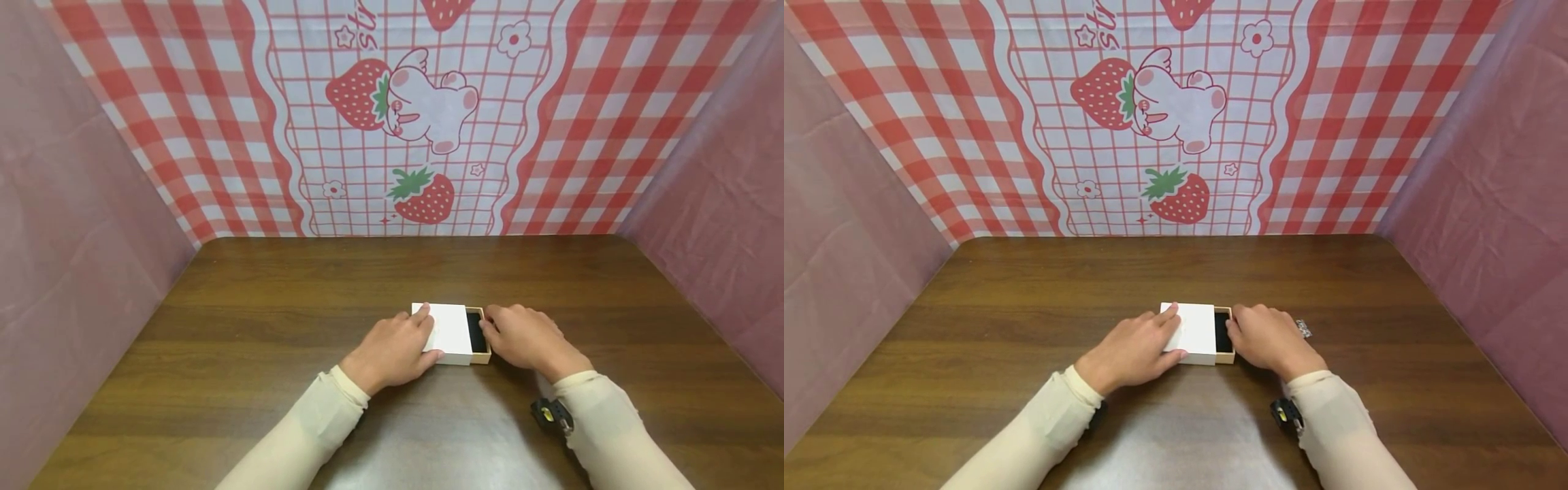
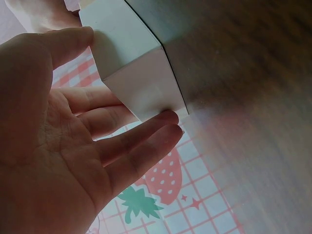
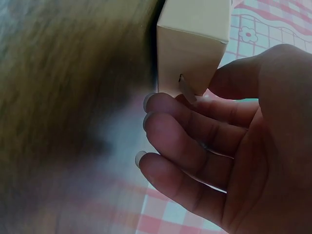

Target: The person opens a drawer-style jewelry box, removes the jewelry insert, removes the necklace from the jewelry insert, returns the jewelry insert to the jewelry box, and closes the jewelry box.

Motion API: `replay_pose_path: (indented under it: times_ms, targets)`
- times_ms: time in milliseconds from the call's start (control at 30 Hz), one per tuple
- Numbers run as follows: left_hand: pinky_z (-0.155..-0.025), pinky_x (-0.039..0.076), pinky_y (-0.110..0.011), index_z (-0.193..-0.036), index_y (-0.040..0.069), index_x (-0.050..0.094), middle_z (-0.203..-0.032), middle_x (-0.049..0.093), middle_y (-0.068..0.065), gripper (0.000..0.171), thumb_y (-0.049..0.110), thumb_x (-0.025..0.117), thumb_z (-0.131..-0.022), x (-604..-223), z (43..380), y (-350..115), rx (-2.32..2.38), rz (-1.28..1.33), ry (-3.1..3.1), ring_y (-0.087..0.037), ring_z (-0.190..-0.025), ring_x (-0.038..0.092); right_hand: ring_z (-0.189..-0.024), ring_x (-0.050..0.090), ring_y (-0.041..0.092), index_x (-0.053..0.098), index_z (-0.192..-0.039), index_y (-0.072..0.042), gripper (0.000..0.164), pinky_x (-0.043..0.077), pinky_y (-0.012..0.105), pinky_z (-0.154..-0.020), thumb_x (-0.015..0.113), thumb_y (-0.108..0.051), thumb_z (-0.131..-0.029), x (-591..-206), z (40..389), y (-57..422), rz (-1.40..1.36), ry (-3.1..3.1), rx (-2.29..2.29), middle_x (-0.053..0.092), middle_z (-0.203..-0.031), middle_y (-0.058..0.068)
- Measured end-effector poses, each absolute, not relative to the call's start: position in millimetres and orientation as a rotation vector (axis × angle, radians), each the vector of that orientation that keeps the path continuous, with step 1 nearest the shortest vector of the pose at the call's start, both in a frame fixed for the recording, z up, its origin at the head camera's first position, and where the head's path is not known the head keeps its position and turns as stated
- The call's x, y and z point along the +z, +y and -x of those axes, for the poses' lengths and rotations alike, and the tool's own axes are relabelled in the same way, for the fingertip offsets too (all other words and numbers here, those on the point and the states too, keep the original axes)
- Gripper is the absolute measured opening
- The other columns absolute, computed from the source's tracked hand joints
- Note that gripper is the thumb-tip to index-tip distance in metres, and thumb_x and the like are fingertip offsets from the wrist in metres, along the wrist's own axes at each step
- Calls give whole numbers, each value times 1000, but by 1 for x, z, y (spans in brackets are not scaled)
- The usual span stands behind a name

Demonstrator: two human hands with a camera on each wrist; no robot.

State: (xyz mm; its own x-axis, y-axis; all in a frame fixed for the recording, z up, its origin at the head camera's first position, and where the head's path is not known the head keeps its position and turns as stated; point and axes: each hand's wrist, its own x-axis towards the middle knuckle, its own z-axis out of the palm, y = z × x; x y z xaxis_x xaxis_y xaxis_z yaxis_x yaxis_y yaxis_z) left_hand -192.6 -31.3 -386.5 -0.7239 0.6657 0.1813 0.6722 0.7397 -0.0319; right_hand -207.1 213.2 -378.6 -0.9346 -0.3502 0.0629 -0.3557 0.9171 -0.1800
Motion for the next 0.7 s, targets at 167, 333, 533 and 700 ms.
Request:
replay_pose_path:
  times_ms: [167,333,533,700]
  targets:
    - [-76,56,-39,-124,4,63,-144,55,-15,52,48,58,-99,-385,193,-30,-55,1073,-2749,-27,-100,67,-61,54,17,57,-79,-17,22,44,43,-55,58,-25,-99,-378,207,211,-555,-3033,287,53,-65,-3]
    - [-77,56,-38,-126,3,63,-144,55,-15,53,48,58,-99,-384,193,-29,-53,1074,-2749,-27,-101,67,-61,56,18,56,-78,-17,22,46,46,-56,56,-22,-100,-378,206,211,-612,-2988,304,53,-65,-3]
    - [-74,57,-39,-122,3,65,-142,56,-16,51,48,59,-98,-385,193,-28,-59,1080,-2736,-28,-98,67,-61,57,16,58,-85,-16,18,45,44,-54,53,-21,-102,-380,203,208,-660,-2989,310,53,-66,-4]
    - [-72,57,-40,-120,4,66,-140,58,-15,51,49,59,-98,-388,192,-30,-52,1065,-2722,-28,-98,68,-64,61,17,61,-91,-16,14,47,44,-56,54,-20,-102,-382,202,203,-691,-2983,306,57,-69,-4]
